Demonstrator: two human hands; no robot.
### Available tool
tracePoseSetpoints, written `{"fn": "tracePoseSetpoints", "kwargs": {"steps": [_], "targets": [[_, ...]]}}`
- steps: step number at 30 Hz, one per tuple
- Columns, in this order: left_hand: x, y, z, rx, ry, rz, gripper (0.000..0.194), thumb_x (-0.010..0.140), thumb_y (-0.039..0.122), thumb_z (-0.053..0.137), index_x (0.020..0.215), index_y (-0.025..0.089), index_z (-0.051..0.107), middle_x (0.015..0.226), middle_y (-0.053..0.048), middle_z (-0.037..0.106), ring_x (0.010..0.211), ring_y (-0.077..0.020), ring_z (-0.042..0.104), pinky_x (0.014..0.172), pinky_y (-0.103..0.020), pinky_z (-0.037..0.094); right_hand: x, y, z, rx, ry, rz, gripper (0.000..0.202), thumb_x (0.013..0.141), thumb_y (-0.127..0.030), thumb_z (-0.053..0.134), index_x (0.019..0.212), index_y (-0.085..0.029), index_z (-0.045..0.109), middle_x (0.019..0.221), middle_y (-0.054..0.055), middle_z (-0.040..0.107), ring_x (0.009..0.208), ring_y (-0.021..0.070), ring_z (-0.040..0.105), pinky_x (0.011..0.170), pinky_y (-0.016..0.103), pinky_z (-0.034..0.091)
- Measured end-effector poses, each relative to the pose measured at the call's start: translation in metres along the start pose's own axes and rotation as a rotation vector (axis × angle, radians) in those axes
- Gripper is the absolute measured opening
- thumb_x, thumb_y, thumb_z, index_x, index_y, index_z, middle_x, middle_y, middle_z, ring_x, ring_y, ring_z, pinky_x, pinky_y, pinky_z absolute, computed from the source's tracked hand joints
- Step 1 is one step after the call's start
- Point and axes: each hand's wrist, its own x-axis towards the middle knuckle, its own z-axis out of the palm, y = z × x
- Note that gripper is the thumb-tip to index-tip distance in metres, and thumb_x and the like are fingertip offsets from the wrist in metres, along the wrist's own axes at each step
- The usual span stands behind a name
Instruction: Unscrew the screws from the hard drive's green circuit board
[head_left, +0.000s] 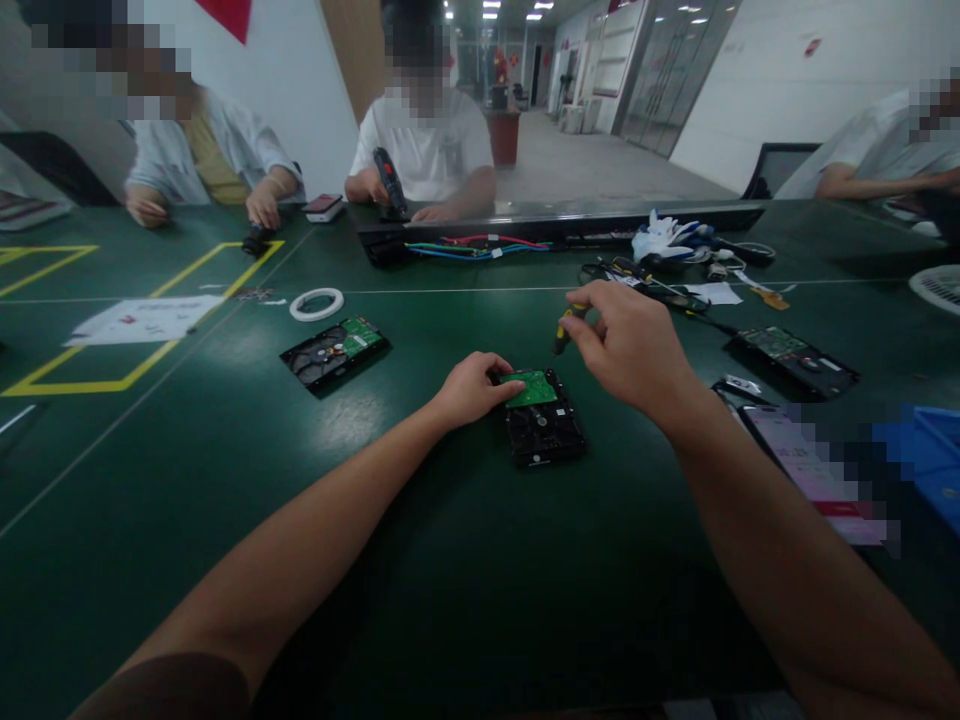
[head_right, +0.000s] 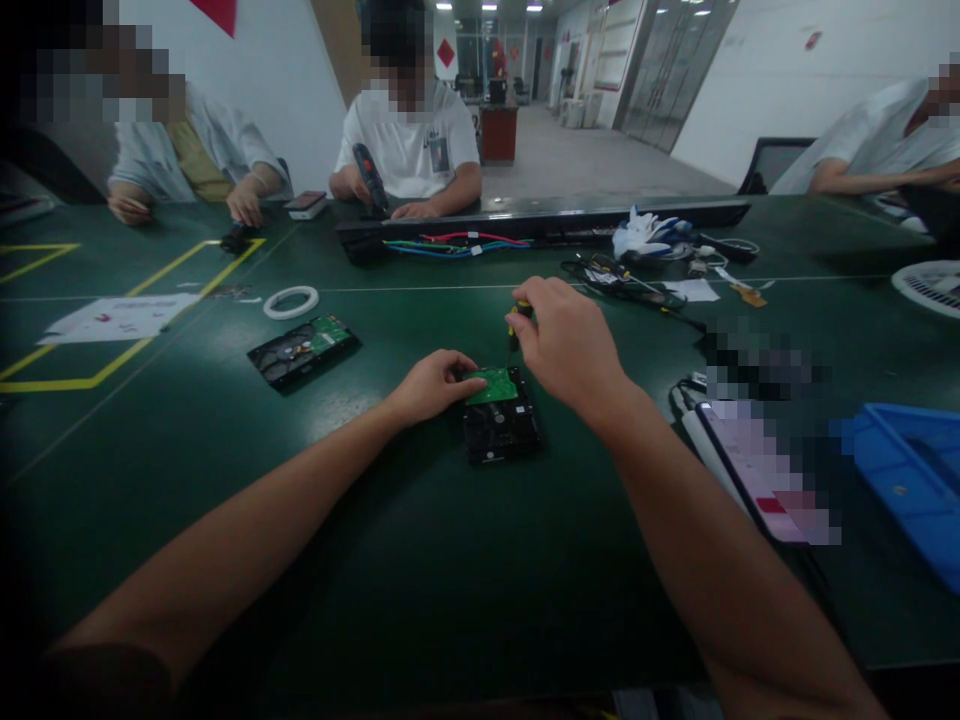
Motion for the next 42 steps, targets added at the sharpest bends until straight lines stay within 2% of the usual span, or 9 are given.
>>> {"fn": "tracePoseSetpoints", "kwargs": {"steps": [7, 10, 14, 17, 20, 26, 31, 36, 42], "targets": [[0.0004, 0.0015, -0.0004, -0.011, -0.012, -0.018, 0.036, 0.089, 0.049, 0.078, 0.11, 0.02, 0.073, 0.105, -0.007, 0.07, 0.085, -0.0204, 0.064, 0.075, -0.034, 0.051, -0.0011, 0.0023, 0.001, -0.036, 0.035, 0.034, 0.014, 0.094, -0.038, 0.071, 0.098, -0.024, 0.068, 0.095, 0.008, 0.074, 0.079, 0.0258, 0.063, 0.074, 0.04, 0.044], [-0.0004, 0.0017, -0.0006, -0.01, -0.007, -0.008, 0.036, 0.089, 0.049, 0.078, 0.111, 0.02, 0.073, 0.105, -0.007, 0.07, 0.084, -0.02, 0.064, 0.074, -0.034, 0.051, -0.0004, 0.0001, -0.0001, -0.003, 0.023, 0.023, 0.013, 0.095, -0.033, 0.068, 0.105, -0.024, 0.069, 0.101, 0.008, 0.076, 0.081, 0.0256, 0.065, 0.076, 0.04, 0.045], [-0.0009, 0.0009, 0.0, -0.017, -0.001, 0.004, 0.038, 0.089, 0.05, 0.078, 0.111, 0.02, 0.074, 0.106, -0.007, 0.069, 0.081, -0.0189, 0.063, 0.072, -0.033, 0.051, 0.0003, -0.0041, -0.0023, 0.061, -0.048, -0.002, 0.022, 0.094, -0.023, 0.063, 0.115, -0.023, 0.068, 0.106, 0.009, 0.077, 0.083, 0.0256, 0.068, 0.074, 0.04, 0.046], [-0.0007, -0.0001, 0.0001, -0.014, 0.002, 0.006, 0.039, 0.089, 0.051, 0.078, 0.111, 0.02, 0.074, 0.104, -0.006, 0.069, 0.078, -0.0183, 0.062, 0.071, -0.033, 0.05, 0.0001, -0.0046, -0.0017, 0.084, -0.045, 0.028, 0.026, 0.093, -0.021, 0.063, 0.118, -0.021, 0.066, 0.109, 0.011, 0.077, 0.084, 0.0261, 0.069, 0.072, 0.039, 0.046], [-0.0001, -0.0007, -0.0003, -0.005, -0.002, -0.01, 0.039, 0.088, 0.051, 0.078, 0.111, 0.02, 0.074, 0.104, -0.007, 0.069, 0.08, -0.0191, 0.063, 0.071, -0.033, 0.05, -0.0004, -0.0011, 0.001, 0.088, -0.002, 0.075, 0.025, 0.092, -0.023, 0.065, 0.117, -0.022, 0.062, 0.11, 0.012, 0.076, 0.083, 0.0259, 0.069, 0.071, 0.039, 0.046], [0.0003, 0.0005, -0.0008, -0.01, -0.005, -0.016, 0.039, 0.088, 0.051, 0.078, 0.112, 0.02, 0.075, 0.105, -0.008, 0.07, 0.084, -0.0203, 0.064, 0.073, -0.034, 0.051, -0.0009, 0.0019, 0.0035, 0.037, 0.023, 0.04, 0.014, 0.096, -0.032, 0.064, 0.107, -0.024, 0.061, 0.1, 0.009, 0.075, 0.08, 0.0248, 0.067, 0.072, 0.038, 0.045], [-0.0005, 0.0019, -0.0004, -0.017, -0.004, -0.023, 0.037, 0.089, 0.05, 0.079, 0.111, 0.02, 0.075, 0.105, -0.007, 0.07, 0.082, -0.0194, 0.063, 0.073, -0.033, 0.051, -0.0005, -0.0018, 0.0023, 0.029, 0.023, 0.029, 0.011, 0.095, -0.027, 0.062, 0.106, -0.023, 0.062, 0.096, 0.008, 0.075, 0.077, 0.0235, 0.066, 0.071, 0.037, 0.043], [0.0009, -0.0007, 0.001, -0.004, 0.004, -0.006, 0.037, 0.088, 0.049, 0.079, 0.11, 0.019, 0.074, 0.104, -0.007, 0.07, 0.084, -0.0196, 0.063, 0.074, -0.033, 0.05, -0.0005, 0.0002, 0.0025, 0.012, 0.031, 0.033, 0.012, 0.095, -0.03, 0.064, 0.104, -0.022, 0.063, 0.095, 0.008, 0.074, 0.077, 0.0235, 0.065, 0.071, 0.036, 0.042], [0.0011, -0.003, 0.0018, -0.005, 0.013, 0.012, 0.037, 0.089, 0.049, 0.079, 0.111, 0.019, 0.075, 0.104, -0.006, 0.069, 0.081, -0.0182, 0.062, 0.072, -0.032, 0.05, -0.0009, -0.0029, -0.0001, 0.08, -0.016, 0.036, 0.014, 0.095, -0.026, 0.062, 0.109, -0.022, 0.063, 0.095, 0.008, 0.074, 0.078, 0.0235, 0.066, 0.071, 0.035, 0.043]]}}
